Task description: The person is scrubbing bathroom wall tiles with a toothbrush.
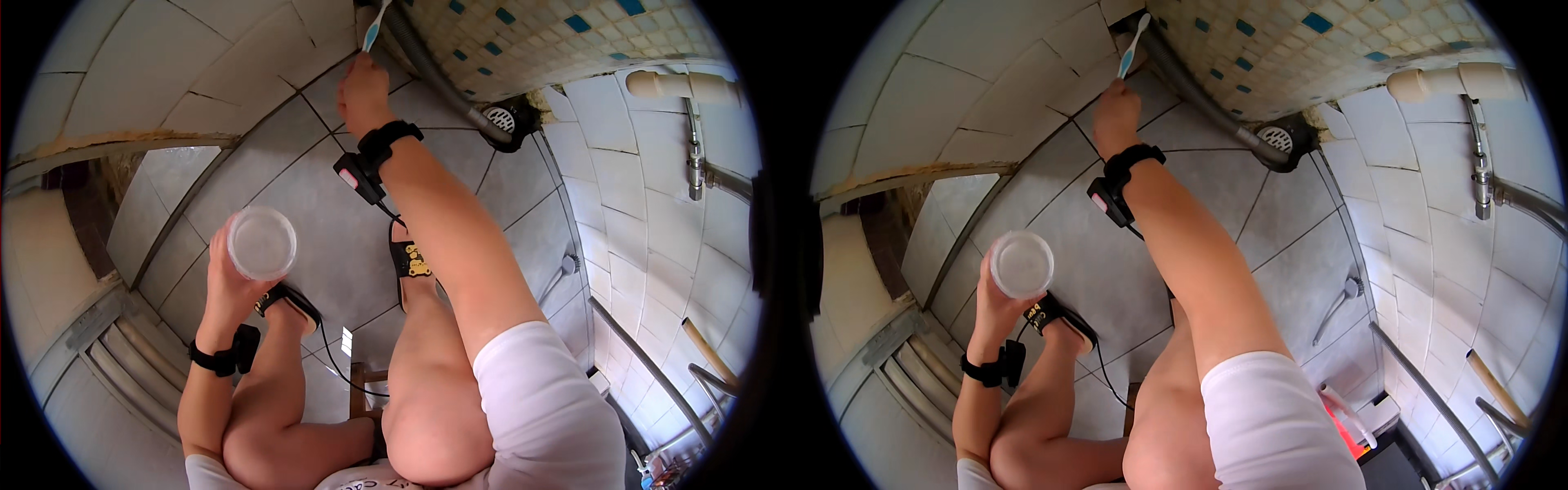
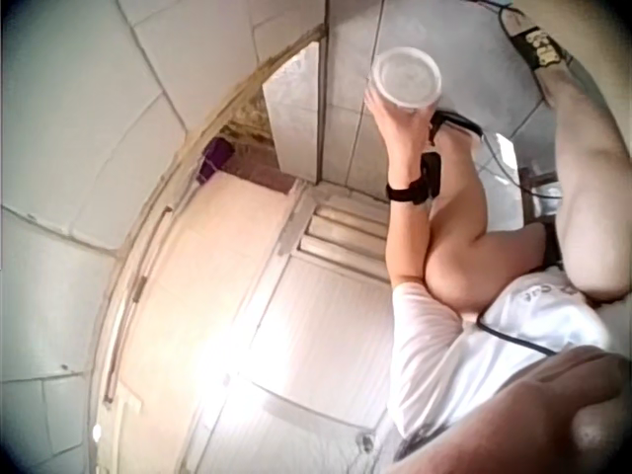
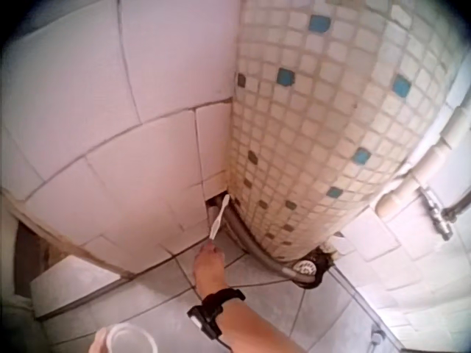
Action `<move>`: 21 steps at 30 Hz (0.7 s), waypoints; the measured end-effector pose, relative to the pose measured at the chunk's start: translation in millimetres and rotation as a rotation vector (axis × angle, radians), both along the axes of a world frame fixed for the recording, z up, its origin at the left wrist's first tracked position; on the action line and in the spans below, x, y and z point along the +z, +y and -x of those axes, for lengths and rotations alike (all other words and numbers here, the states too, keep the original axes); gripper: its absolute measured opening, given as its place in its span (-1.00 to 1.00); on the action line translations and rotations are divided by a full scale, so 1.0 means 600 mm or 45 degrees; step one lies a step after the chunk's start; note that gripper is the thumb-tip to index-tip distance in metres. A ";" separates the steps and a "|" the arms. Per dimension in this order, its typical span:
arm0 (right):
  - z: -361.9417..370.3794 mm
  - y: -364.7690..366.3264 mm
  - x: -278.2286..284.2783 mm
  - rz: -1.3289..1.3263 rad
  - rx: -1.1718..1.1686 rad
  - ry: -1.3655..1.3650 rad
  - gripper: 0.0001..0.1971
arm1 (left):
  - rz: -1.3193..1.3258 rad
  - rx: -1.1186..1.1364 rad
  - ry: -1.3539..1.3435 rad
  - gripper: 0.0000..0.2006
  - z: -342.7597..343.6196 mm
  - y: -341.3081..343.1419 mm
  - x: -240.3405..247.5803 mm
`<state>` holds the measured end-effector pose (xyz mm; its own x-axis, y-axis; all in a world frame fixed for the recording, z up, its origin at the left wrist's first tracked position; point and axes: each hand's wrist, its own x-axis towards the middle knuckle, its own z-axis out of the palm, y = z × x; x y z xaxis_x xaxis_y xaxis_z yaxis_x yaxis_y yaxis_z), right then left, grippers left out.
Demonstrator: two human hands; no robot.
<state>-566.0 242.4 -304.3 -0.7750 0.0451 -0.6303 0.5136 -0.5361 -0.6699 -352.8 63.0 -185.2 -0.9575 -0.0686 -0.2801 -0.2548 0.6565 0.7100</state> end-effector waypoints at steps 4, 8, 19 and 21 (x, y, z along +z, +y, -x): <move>-0.066 0.021 -0.071 -0.537 0.043 0.081 -0.71 | -0.004 0.028 -0.014 -0.23 -0.002 -0.010 -0.002; -0.173 0.157 -0.115 -0.333 -0.117 -0.320 -0.66 | -0.019 0.006 0.009 -0.21 -0.003 -0.010 -0.005; -0.141 0.091 -0.067 0.218 -0.147 -0.345 -0.68 | 0.055 -0.069 -0.028 -0.16 -0.006 -0.007 -0.006; -0.150 0.100 -0.086 0.175 -0.190 -0.316 -0.69 | 0.091 -0.076 -0.034 -0.16 0.000 -0.003 -0.001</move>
